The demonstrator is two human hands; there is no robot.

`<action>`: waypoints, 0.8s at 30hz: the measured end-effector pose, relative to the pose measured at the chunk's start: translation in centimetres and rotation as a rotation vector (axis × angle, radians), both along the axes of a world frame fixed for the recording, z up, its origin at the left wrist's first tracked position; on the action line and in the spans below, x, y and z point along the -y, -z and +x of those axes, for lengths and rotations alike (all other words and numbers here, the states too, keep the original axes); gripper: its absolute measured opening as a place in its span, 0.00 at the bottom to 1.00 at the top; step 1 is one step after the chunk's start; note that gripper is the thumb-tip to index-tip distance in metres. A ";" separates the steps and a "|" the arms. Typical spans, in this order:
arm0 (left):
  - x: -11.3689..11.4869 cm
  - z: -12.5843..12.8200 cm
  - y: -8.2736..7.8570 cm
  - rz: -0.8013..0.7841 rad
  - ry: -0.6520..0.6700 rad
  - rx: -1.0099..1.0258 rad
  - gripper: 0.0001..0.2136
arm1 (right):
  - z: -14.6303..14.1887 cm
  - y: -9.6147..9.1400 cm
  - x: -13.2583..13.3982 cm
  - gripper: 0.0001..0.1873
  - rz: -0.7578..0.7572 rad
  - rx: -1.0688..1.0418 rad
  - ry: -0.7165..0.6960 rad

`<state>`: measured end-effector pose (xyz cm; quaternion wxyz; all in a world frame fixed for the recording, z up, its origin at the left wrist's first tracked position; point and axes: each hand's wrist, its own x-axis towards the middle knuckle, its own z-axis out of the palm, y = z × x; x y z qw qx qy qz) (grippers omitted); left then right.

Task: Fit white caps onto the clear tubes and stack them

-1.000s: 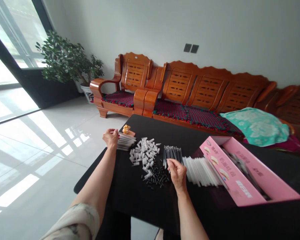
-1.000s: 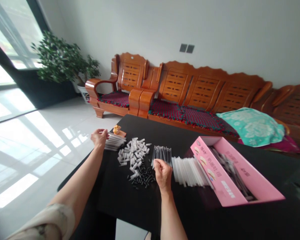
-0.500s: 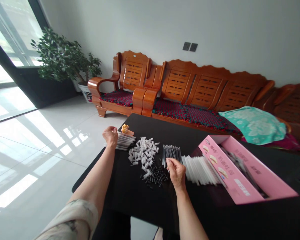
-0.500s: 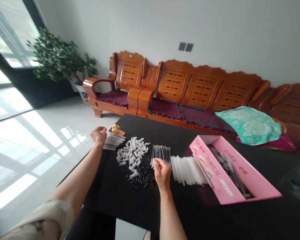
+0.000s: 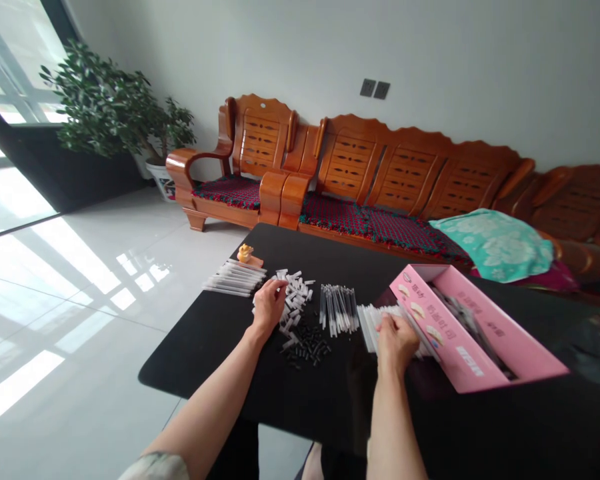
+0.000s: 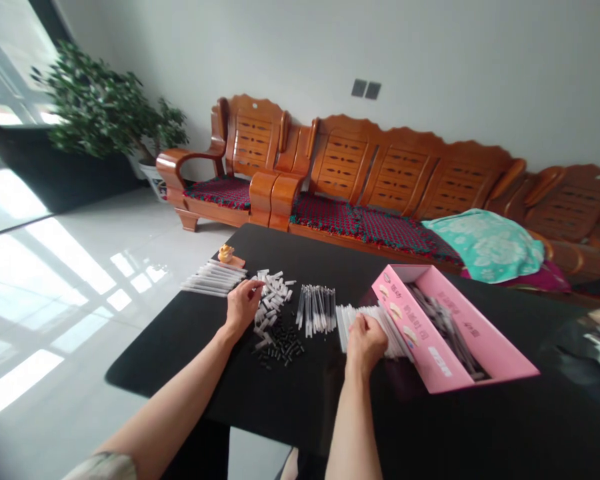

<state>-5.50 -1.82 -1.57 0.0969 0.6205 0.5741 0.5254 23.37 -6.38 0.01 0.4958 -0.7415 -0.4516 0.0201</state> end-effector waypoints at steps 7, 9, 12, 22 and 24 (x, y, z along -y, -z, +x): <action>-0.1 -1.0 -0.1 0.014 -0.056 0.011 0.08 | -0.9 0.5 0.6 0.07 -0.450 0.453 -0.010; -0.1 -0.9 0.0 0.011 -0.047 0.015 0.08 | -1.3 0.9 0.6 0.08 -0.495 0.500 -0.018; 0.0 -0.7 0.0 0.014 -0.028 0.021 0.08 | -1.2 1.2 0.3 0.07 -0.501 0.547 -0.049; 1.2 1.2 -0.9 -0.022 0.190 -0.007 0.08 | -4.2 -1.1 -1.1 0.12 -0.089 -0.589 -0.464; 1.4 1.5 -0.8 -0.047 0.250 -0.056 0.08 | -5.6 -0.6 -1.2 0.13 0.031 -0.661 -0.482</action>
